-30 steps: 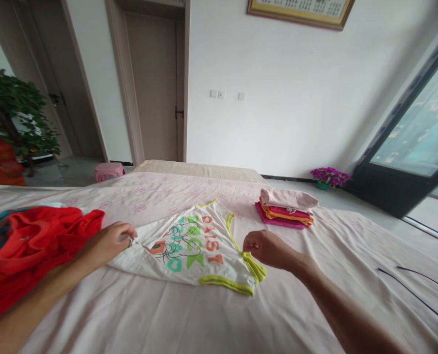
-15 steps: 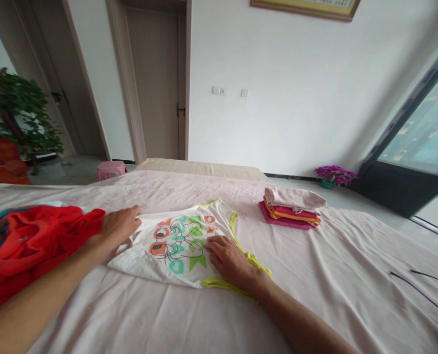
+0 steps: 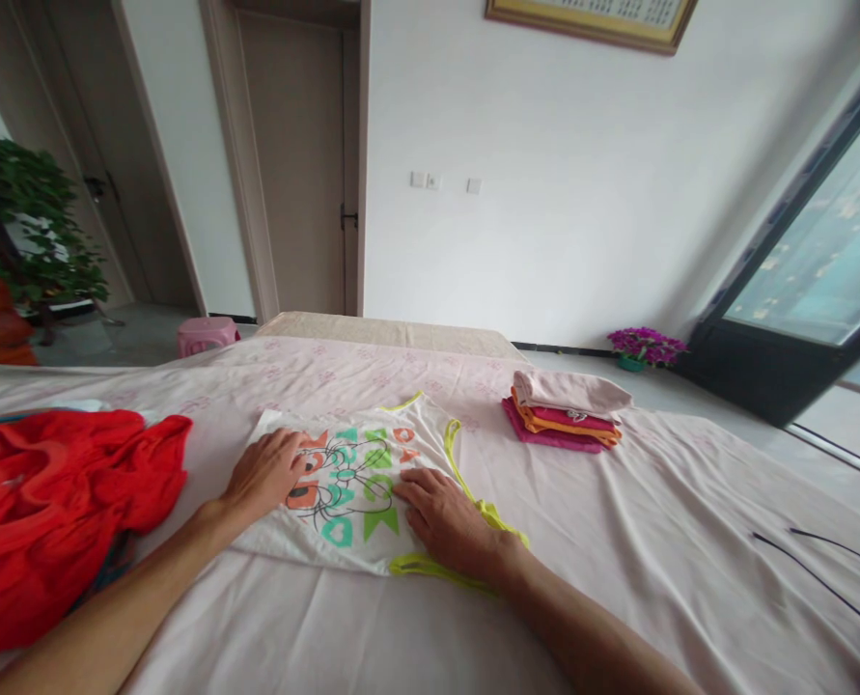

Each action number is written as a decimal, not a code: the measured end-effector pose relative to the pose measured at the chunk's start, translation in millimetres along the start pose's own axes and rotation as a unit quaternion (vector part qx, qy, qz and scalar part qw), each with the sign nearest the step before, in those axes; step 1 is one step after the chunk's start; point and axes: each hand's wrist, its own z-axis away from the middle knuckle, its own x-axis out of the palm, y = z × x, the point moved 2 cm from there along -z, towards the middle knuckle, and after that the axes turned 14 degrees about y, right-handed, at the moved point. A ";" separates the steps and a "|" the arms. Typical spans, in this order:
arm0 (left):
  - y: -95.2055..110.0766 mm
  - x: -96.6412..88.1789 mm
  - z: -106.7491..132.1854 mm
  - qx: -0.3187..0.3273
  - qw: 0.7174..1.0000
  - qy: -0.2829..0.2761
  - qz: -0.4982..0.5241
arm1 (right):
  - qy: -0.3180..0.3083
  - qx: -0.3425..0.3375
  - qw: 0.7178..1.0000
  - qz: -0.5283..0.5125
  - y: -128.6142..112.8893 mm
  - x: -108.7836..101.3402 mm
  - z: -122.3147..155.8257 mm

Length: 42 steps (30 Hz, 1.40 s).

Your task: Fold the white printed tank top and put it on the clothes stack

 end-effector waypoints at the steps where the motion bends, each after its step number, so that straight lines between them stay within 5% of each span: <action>1: -4.7 1.1 0.0 -0.009 1.000 0.001 -0.006 | -0.021 -0.009 1.000 0.003 2.3 -3.2 -3.5; 4: -17.2 1.0 -4.6 -0.024 1.000 -0.009 -0.011 | -0.068 0.012 0.996 0.049 20.1 -11.6 -22.9; 8: -21.2 -2.5 -12.8 -0.069 0.997 -0.019 -0.041 | -0.021 0.141 0.977 0.158 65.2 -14.7 -63.3; 12: -17.2 -3.3 -15.2 -0.092 0.991 0.010 -0.097 | -0.005 0.281 0.937 0.206 113.6 -1.7 -97.9; 16: -16.4 0.5 -13.3 -0.070 0.990 0.027 -0.118 | -0.003 0.343 0.910 0.230 142.5 20.3 -116.0; 22: -25.0 13.7 -14.3 -0.019 0.997 0.023 -0.068 | -0.025 0.305 0.924 0.231 158.1 40.5 -123.1; 32: -30.3 25.2 -12.8 -0.040 0.993 -0.003 -0.114 | -0.020 0.285 0.928 0.238 188.1 20.6 -115.9; 37: -30.3 27.7 -13.3 -0.031 0.993 0.039 -0.110 | 0.015 0.262 0.934 0.244 163.9 19.0 -120.0; 42: -34.4 37.4 -15.5 0.058 0.998 0.006 0.016 | 0.014 0.079 0.989 0.124 107.2 50.2 -113.7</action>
